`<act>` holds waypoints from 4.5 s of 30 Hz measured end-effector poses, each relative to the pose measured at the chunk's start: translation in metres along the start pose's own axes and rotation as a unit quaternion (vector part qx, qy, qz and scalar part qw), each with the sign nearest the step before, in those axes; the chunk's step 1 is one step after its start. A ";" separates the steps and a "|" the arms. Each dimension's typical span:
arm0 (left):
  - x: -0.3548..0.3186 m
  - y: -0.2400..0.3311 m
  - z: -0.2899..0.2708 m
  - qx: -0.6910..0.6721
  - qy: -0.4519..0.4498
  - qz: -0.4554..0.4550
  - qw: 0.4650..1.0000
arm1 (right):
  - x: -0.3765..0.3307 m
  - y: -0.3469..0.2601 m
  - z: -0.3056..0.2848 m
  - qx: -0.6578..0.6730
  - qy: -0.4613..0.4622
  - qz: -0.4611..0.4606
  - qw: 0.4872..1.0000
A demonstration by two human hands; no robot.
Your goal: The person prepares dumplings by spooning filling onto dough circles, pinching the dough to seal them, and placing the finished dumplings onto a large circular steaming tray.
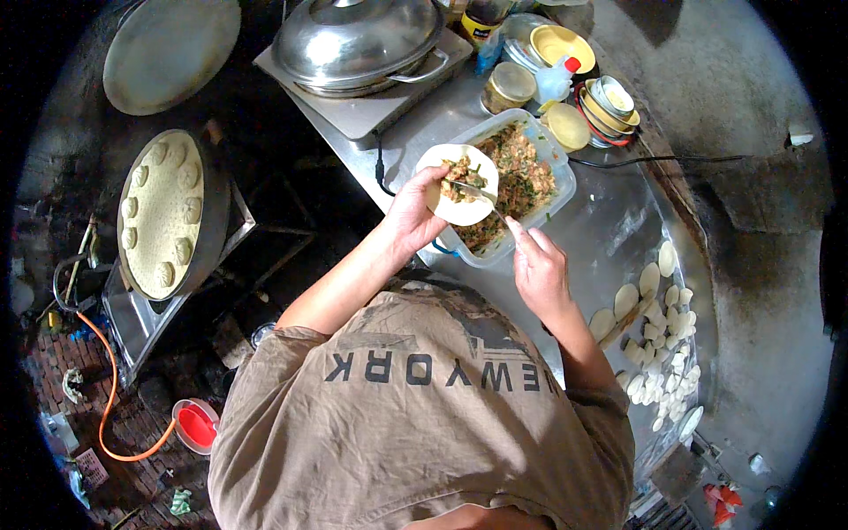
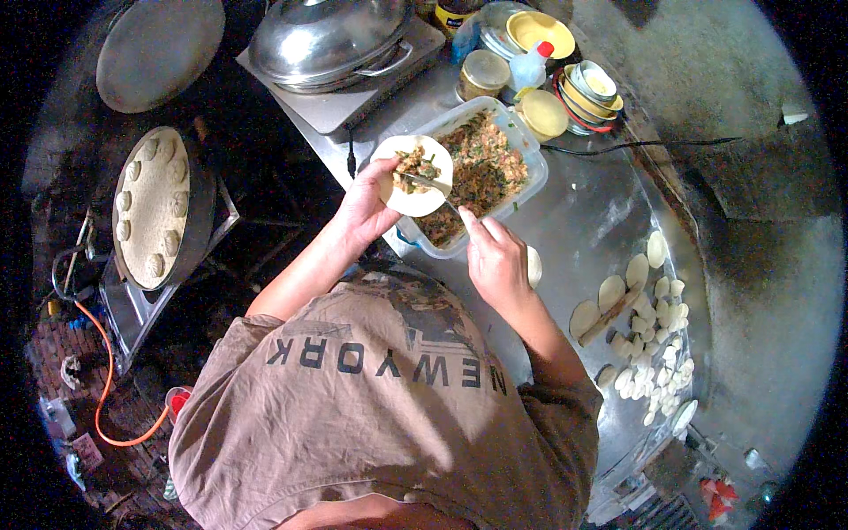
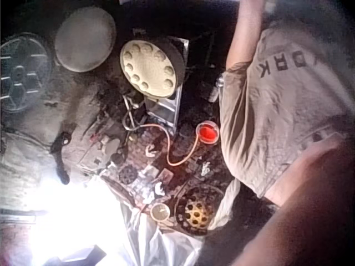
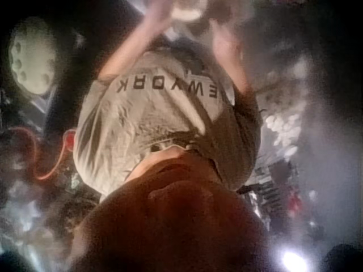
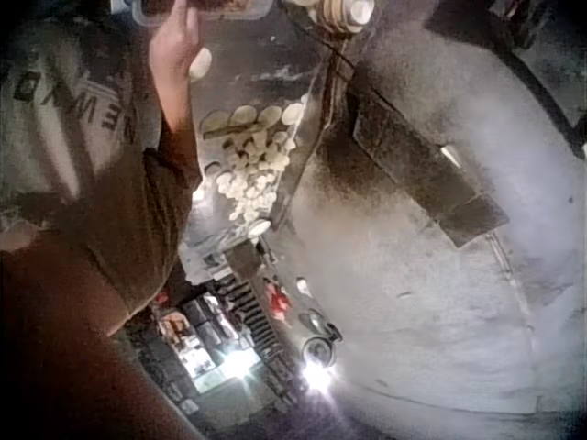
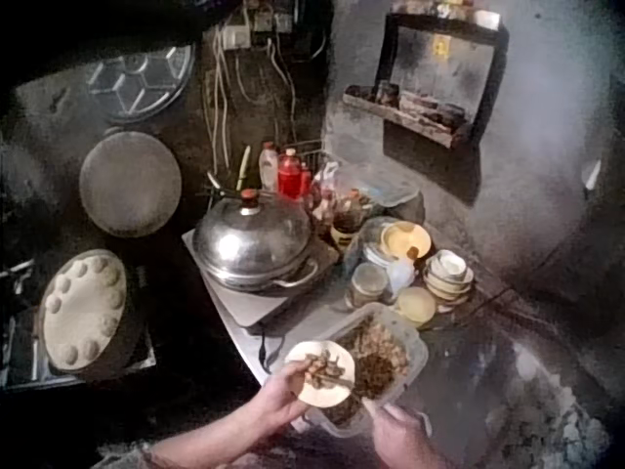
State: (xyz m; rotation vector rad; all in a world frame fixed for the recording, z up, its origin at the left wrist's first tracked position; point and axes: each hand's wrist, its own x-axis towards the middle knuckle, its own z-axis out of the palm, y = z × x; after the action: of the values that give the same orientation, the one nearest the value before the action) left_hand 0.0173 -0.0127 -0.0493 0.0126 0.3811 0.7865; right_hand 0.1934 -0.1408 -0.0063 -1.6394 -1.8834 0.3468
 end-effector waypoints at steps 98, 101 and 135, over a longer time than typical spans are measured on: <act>-0.038 -0.008 0.009 0.190 0.024 0.042 0.981 | 0.060 0.008 0.035 0.230 -0.031 0.136 0.963; -0.035 -0.006 0.008 0.261 0.033 0.002 0.965 | 0.065 -0.011 0.020 0.046 0.054 -0.089 0.993; -0.015 0.018 0.041 0.490 -0.170 -0.229 0.824 | 0.090 -0.042 -0.049 0.016 -0.147 -0.220 0.964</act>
State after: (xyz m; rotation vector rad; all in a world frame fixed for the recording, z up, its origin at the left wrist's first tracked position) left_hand 0.0090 -0.0054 -0.0037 0.9887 0.3904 0.0319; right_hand 0.1848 -0.0720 0.0796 -1.1453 -2.3821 0.4450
